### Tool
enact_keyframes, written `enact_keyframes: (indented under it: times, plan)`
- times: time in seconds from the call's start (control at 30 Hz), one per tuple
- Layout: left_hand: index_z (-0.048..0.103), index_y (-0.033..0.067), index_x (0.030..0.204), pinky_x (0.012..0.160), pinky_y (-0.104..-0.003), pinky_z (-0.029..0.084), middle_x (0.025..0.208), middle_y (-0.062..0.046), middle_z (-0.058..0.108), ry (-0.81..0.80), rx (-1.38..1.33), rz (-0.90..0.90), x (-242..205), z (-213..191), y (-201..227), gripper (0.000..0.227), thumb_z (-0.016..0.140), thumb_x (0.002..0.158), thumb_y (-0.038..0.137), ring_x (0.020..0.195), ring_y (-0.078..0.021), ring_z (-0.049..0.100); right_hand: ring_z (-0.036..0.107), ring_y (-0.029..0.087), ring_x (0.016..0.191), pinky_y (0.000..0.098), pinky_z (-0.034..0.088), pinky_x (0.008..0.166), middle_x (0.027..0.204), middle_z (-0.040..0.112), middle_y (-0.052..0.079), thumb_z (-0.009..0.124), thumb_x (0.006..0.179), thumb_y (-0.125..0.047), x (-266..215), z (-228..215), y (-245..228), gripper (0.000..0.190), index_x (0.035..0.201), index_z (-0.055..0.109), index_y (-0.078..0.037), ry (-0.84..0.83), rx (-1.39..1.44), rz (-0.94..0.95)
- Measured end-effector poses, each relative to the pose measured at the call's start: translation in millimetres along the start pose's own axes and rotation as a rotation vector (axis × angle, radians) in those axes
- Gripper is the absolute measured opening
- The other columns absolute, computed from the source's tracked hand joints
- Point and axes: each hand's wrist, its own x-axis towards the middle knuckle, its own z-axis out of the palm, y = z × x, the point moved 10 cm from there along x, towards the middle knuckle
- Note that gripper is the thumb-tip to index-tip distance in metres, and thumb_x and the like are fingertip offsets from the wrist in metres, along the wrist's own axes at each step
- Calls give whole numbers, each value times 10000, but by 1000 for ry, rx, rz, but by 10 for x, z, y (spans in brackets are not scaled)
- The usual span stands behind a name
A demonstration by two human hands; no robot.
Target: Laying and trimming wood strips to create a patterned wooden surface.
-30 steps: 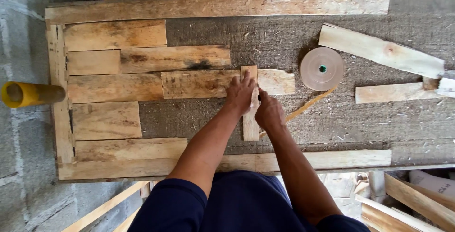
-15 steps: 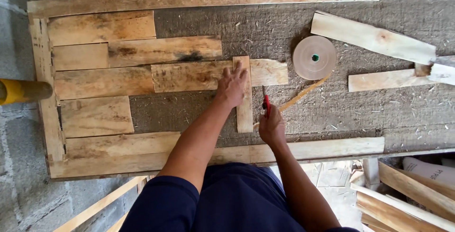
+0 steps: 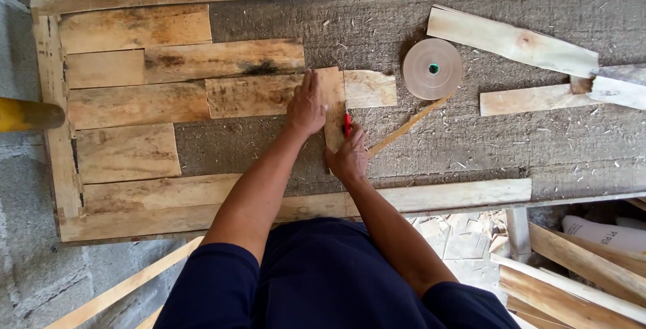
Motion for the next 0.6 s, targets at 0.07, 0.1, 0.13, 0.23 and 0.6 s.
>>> enact_keyframes:
  times: [0.07, 0.1, 0.13, 0.23, 0.6]
  plan:
    - [24, 26, 1655, 859, -323, 630, 1732, -214, 80, 68, -38, 8, 36, 146, -116, 996, 679, 917, 165, 1411, -376, 461, 566, 280, 826, 323, 541, 569, 1183, 503, 238, 849, 799, -186, 39, 147, 177, 928, 1418, 175, -32, -48, 27, 28]
    - [28, 19, 1653, 867, -318, 638, 1739, -228, 95, 141, -72, 16, 78, 164, -177, 923, 618, 950, 115, 1434, -355, 462, 556, 289, 770, 337, 521, 574, 1106, 560, 256, 794, 863, -169, 87, 239, 262, 857, 1445, 181, -27, -94, 56, 51]
    - [28, 19, 1653, 867, -318, 638, 1739, -228, 95, 147, -74, 17, 104, 223, -210, 923, 618, 950, 115, 1434, -355, 462, 556, 289, 770, 337, 521, 574, 1106, 560, 256, 794, 863, -169, 109, 164, 239, 857, 1445, 181, -27, -90, 54, 47]
    - [23, -17, 1630, 1059, -417, 533, 1672, -239, 113, 410, -54, 115, -50, 46, -204, 916, 634, 973, 169, 1453, -391, 377, 605, 263, 769, 321, 567, 652, 998, 633, 212, 732, 918, -119, 38, -42, 185, 726, 1418, 214, -26, -117, 314, 112]
    - [265, 95, 1638, 1284, -482, 288, 1706, -166, 211, 539, -154, 31, -939, -120, -813, 647, 565, 1089, 261, 1570, -348, 258, 640, 298, 1078, 402, 613, 983, 1216, 514, 205, 911, 849, -194, 155, -1831, 1920, 858, 1345, 237, -7, 648, 297, 136]
